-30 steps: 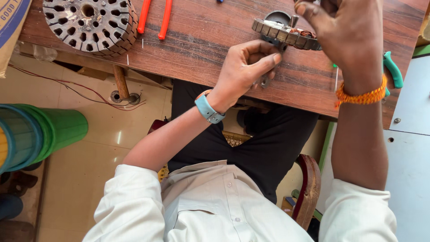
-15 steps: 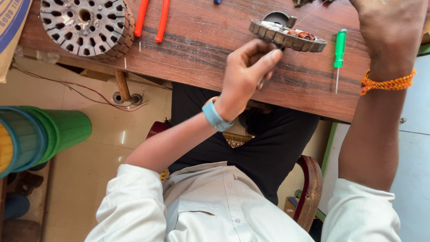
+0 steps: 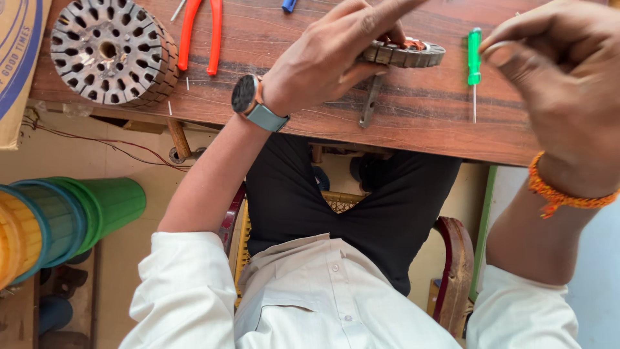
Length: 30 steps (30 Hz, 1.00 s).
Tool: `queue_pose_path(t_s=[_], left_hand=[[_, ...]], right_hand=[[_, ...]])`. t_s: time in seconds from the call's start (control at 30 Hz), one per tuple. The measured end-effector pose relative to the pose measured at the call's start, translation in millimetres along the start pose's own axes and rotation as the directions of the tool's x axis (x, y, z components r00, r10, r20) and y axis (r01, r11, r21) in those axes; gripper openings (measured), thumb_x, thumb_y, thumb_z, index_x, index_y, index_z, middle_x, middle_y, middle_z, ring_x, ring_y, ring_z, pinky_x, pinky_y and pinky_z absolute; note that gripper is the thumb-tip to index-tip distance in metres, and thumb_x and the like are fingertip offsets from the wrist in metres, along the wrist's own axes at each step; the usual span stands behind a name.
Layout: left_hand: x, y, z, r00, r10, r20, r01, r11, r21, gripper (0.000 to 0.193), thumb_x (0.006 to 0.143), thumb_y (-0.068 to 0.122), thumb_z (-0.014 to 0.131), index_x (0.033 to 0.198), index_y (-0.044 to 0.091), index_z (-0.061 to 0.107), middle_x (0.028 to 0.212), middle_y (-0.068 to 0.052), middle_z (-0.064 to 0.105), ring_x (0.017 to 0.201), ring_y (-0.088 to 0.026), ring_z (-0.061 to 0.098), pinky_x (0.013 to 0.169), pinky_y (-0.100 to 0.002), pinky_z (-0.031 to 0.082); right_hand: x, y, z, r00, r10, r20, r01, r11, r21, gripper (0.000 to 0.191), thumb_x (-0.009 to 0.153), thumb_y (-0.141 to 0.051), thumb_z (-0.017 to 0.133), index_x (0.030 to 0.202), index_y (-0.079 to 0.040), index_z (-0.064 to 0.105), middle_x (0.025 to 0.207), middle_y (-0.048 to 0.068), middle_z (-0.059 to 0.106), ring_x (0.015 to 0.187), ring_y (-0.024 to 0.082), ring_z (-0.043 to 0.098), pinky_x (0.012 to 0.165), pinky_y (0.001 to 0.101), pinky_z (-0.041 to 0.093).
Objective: The person manipulates a small motor stator, repeatedly inserting and adjusting thin wire or pins into its slots. They then use a marker to mark a section of the stator before continuing to insert and adjust the wire. The work is performed at a cluttered workbench with various tools visible.
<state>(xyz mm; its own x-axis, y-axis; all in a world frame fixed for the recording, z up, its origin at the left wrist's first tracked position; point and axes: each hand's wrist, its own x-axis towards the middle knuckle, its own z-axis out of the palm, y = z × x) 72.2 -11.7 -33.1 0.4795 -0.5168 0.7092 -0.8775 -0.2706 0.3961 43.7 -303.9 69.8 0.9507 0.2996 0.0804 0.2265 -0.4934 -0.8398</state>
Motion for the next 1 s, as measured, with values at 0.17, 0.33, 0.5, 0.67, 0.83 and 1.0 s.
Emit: queue_pose_path(t_s=[0.17,0.33,0.5,0.67,0.83,1.0], left_hand=[[-6,-6,-7,0.985,-0.128,0.115,0.131,0.991,-0.017,0.081,0.095,0.006,0.083,0.159,0.018,0.035,0.135,-0.003,0.062,0.119,-0.026,0.064,0.103,-0.040,0.052],[-14,-7,-9,0.992,-0.082,0.095,0.075,0.994,0.076,0.054,0.095,0.011,0.085,0.142,0.016,0.061,0.139,-0.006,0.060,0.125,-0.029,0.062,0.106,-0.043,0.052],[-17,-8,-8,0.993,-0.077,0.090,0.074,0.997,0.035,0.049,0.093,0.007,0.084,0.138,0.010,0.063,0.140,-0.007,0.060,0.126,-0.030,0.062,0.106,-0.043,0.052],[-22,-9,-7,0.993,-0.090,0.074,0.090,0.996,0.006,0.047,0.091,0.008,0.085,0.134,0.012,0.065,0.138,-0.006,0.061,0.126,-0.029,0.063,0.106,-0.042,0.053],[-18,-8,-12,0.993,-0.096,0.067,0.099,0.995,-0.034,0.046,0.092,0.007,0.084,0.133,0.013,0.066,0.138,-0.004,0.061,0.127,-0.027,0.062,0.107,-0.042,0.054],[-22,12,-15,0.998,-0.012,0.067,-0.005,0.968,0.249,0.049,0.094,-0.003,0.074,0.140,0.015,0.069,0.135,-0.006,0.058,0.130,-0.026,0.056,0.108,-0.040,0.054]], right_hand=[[-6,-34,30,0.997,-0.004,0.073,0.003,1.000,0.011,0.005,0.101,0.006,0.073,0.105,0.005,0.070,0.086,0.004,0.068,0.076,0.003,0.060,0.066,0.0173,0.047],[-9,-52,45,0.998,-0.008,0.066,0.005,0.999,0.035,0.008,0.099,0.002,0.074,0.105,0.006,0.070,0.085,0.003,0.068,0.074,0.002,0.059,0.065,0.0170,0.046],[-5,-51,42,0.999,0.054,-0.006,-0.053,0.988,0.148,0.014,0.101,-0.008,0.077,0.103,0.003,0.070,0.081,-0.001,0.064,0.066,0.000,0.050,0.058,0.0159,0.036],[-4,-51,46,0.999,0.032,0.034,-0.037,0.984,0.174,0.012,0.102,-0.007,0.075,0.104,0.004,0.070,0.083,0.000,0.065,0.063,0.001,0.052,0.055,0.0155,0.037],[-25,-37,81,0.981,-0.080,0.176,0.106,0.984,-0.141,0.019,0.094,0.009,0.066,0.108,0.000,0.074,0.089,0.007,0.075,0.083,0.010,0.072,0.070,0.0240,0.056],[-41,6,125,0.965,-0.209,0.161,0.255,0.895,-0.367,0.008,0.095,-0.003,0.079,0.101,-0.005,0.075,0.087,0.014,0.072,0.078,0.030,0.070,0.069,0.0365,0.053]])
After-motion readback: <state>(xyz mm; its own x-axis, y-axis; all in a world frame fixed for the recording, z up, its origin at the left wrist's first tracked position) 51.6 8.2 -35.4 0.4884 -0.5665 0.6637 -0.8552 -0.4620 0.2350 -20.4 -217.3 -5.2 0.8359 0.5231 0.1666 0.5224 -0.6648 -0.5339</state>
